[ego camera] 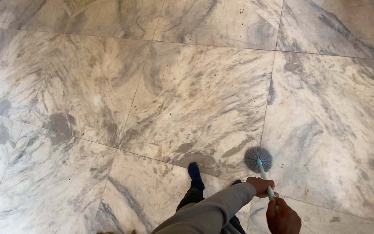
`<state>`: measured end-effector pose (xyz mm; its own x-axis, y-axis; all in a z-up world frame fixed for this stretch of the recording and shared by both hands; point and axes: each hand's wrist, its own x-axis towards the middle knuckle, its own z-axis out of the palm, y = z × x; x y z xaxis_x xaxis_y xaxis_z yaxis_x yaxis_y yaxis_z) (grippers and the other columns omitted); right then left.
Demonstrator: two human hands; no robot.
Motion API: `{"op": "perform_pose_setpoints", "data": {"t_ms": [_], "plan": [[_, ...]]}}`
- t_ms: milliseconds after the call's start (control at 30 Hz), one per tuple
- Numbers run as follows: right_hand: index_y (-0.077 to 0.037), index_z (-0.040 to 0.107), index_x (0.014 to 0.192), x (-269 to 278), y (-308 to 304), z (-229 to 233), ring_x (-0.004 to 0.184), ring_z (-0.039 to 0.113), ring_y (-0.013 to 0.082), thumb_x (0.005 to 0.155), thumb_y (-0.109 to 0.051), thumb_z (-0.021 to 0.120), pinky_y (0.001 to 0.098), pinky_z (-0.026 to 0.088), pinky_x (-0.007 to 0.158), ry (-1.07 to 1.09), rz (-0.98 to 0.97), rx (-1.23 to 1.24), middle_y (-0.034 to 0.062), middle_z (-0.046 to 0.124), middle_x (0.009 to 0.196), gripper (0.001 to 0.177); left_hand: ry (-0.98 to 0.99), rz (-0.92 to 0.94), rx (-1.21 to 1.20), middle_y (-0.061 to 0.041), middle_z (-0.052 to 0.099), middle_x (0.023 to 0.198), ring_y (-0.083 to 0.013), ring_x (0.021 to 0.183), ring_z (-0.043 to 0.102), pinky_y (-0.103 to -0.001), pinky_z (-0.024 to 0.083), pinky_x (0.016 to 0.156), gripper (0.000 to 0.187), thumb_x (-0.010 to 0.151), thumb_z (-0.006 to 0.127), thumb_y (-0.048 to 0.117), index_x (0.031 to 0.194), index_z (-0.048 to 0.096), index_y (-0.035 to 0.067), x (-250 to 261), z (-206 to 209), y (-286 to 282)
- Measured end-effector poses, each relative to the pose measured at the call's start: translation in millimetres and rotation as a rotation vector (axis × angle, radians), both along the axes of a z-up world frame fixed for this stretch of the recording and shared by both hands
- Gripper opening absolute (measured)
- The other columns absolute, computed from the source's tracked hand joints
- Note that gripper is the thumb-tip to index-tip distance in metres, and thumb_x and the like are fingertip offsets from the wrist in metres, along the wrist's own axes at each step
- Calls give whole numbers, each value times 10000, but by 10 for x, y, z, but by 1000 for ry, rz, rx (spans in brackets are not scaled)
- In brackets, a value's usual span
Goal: The person is sweeping a marble floor using a long-handled duster brush.
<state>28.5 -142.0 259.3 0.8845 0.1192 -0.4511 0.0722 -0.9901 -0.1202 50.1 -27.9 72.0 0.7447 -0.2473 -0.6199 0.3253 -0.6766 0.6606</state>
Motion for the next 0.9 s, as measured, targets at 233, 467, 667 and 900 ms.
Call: {"op": "perform_pose_setpoints", "data": {"t_ms": [233, 467, 667, 900], "plan": [[-128, 810, 1119, 496, -85, -511, 600, 759, 219, 1035, -367, 528, 362, 604, 653, 27, 43, 275, 83, 756, 645, 379, -45, 112, 177, -22, 741, 887, -282, 750, 743, -490, 563, 655, 465, 916, 579, 664, 1189, 629, 291, -28, -58, 540], [-20, 785, 1149, 122, 1209, -358, 493, 601, 194, 1020, -270, 579, 343, 469, 476, 274, -355, 723, 148, 663, 619, 349, 29, 432, 324, -114, 755, 991, -352, 929, 734, -515, 551, 746, 405, 942, 659, 564, 1156, 643, 221, -662, -193, 1784], [-37, 772, 1165, -184, 1307, -576, 480, 557, 133, 964, -350, 655, 308, 454, 443, 480, -353, 897, 72, 630, 600, 390, 476, 264, 381, -115, 712, 1162, -325, 1024, 712, -484, 594, 760, 727, 973, 640, 575, 1557, 356, 250, -1067, -172, 2406], [-33, 775, 1137, 57, 568, 605, 533, 553, 109, 1069, -323, 633, 298, 415, 481, 100, -307, 841, 81, 633, 646, 329, -150, 317, 193, -56, 758, 938, -350, 835, 738, -527, 549, 695, 277, 1003, 587, 441, 1233, 510, 306, -537, 51, 1373]]}}
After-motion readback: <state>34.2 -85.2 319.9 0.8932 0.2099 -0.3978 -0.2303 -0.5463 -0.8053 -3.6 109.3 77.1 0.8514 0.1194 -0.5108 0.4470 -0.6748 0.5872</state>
